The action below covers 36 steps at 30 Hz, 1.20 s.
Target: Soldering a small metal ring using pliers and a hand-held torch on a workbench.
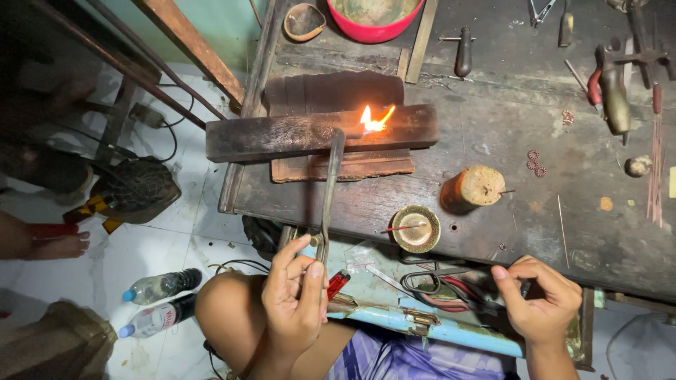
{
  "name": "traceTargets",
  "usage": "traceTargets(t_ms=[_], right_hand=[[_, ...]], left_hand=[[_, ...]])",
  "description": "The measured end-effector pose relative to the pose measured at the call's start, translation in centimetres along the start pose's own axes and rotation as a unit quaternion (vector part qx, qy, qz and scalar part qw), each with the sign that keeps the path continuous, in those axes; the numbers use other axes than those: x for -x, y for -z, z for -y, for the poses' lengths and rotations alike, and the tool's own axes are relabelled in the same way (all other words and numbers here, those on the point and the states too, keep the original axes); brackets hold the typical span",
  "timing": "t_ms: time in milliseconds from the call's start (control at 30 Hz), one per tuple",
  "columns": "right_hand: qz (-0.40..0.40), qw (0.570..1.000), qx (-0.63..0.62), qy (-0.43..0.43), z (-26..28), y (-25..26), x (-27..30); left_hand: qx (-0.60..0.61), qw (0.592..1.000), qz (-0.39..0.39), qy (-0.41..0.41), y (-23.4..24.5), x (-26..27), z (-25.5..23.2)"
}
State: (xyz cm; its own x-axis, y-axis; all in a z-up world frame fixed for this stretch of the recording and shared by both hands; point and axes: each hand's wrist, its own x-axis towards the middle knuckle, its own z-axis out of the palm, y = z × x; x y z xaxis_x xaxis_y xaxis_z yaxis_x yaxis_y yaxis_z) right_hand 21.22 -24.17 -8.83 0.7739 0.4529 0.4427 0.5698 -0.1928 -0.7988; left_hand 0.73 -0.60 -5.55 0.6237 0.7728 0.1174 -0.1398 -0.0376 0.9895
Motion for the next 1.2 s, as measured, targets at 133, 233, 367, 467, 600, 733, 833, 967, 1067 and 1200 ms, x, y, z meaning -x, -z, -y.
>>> traceTargets(t_ms=[133, 233, 367, 467, 600, 733, 833, 967, 1067, 1200], right_hand=[[0.008, 1.0, -0.008, 0.0, -0.2, 0.3, 0.0], [0.012, 1.0, -0.017, -0.001, -0.2, 0.4, 0.0], [0.01, 1.0, -0.021, -0.004, 0.2, 0.6, -0.3], [0.015, 0.999, -0.029, -0.009, 0.1, 0.8, -0.2], [0.021, 0.999, -0.03, -0.008, -0.1, 0.8, -0.2], [0.018, 0.999, -0.036, -0.007, 0.1, 0.8, -0.3], [0.019, 0.999, -0.034, -0.009, 0.2, 0.8, -0.4], [0.024, 0.999, -0.033, -0.008, 0.3, 0.9, -0.4], [0.025, 0.999, -0.033, -0.006, 0.2, 0.8, -0.3], [0.02, 0.999, -0.029, -0.007, -0.1, 0.7, -0.1]], left_hand=[[-0.19, 0.978, 0.009, -0.08, -0.6, 0.6, -1.1], [-0.262, 0.958, -0.023, -0.116, -1.8, 1.1, -1.9], [-0.146, 0.988, -0.053, -0.013, -0.2, -0.1, -1.5], [0.006, 0.994, -0.025, 0.108, 1.5, -2.0, -2.8], [0.065, 0.991, -0.018, 0.119, 2.2, -2.8, -2.6], [0.057, 0.989, -0.005, 0.133, 2.1, -3.2, -2.7], [0.059, 0.99, -0.007, 0.124, 2.0, -3.1, -2.4], [0.021, 0.996, -0.01, 0.082, 0.8, -1.8, -1.9], [-0.052, 0.998, -0.033, 0.008, -1.3, 0.1, -0.9], [-0.389, 0.87, 0.088, -0.29, -4.5, 2.1, -0.6]])
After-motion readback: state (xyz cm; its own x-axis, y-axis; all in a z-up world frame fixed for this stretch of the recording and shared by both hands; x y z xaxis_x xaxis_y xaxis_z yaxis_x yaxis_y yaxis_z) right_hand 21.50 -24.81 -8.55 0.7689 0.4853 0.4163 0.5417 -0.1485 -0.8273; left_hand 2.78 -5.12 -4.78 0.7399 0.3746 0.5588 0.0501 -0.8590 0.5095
